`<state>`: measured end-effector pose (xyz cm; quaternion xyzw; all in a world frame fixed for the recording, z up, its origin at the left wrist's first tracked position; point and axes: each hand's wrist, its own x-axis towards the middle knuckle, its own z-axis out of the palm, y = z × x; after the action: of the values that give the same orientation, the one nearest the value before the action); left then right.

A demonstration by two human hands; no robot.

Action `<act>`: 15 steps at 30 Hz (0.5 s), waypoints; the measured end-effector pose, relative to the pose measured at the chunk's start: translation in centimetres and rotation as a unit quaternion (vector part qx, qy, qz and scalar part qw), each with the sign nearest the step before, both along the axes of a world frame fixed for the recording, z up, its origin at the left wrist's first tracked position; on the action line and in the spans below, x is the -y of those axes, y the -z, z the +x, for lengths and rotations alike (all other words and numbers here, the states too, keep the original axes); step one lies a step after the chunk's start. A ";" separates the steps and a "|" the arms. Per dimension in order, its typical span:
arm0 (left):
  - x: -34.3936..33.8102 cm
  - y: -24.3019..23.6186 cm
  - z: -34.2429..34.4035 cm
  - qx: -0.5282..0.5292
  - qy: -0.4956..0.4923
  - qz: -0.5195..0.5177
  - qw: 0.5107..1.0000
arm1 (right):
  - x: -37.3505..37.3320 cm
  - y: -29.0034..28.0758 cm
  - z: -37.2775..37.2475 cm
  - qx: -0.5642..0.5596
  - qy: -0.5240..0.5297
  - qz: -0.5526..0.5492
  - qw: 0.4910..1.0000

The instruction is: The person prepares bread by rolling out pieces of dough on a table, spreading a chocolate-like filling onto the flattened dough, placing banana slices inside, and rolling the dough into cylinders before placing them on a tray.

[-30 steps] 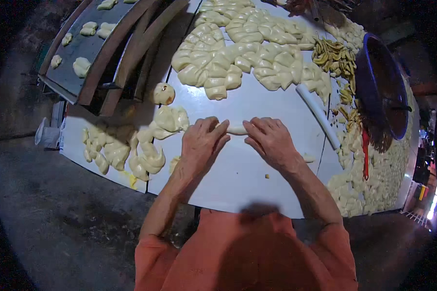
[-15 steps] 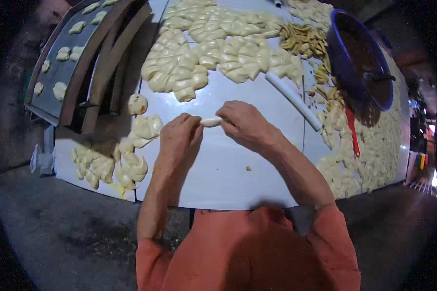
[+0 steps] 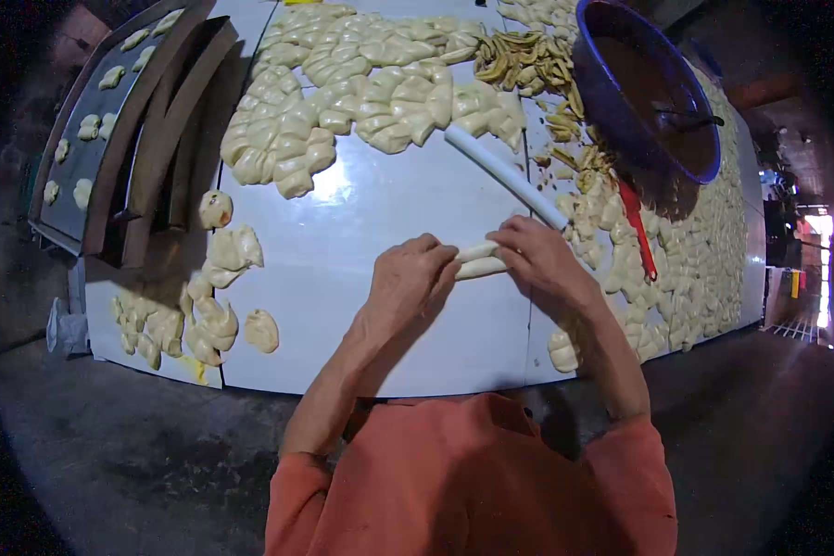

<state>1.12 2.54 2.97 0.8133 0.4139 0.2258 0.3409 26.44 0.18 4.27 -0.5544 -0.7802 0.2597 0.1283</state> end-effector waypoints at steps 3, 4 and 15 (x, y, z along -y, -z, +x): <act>0.8 0.9 0.4 -0.015 0.029 0.024 0.999 | 1.8 -0.2 0.3 -0.020 0.011 0.018 1.000; 1.0 0.5 0.5 -0.026 0.027 0.031 0.999 | 2.3 -1.0 0.3 -0.019 0.014 0.010 1.000; 1.5 0.5 1.6 -0.055 -0.049 0.081 0.994 | 0.0 0.3 0.8 -0.013 -0.061 -0.005 0.998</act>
<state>2.70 1.05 2.43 0.8280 0.4519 0.2300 0.2394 27.22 0.16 3.99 -0.5030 -0.8096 0.2782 0.1192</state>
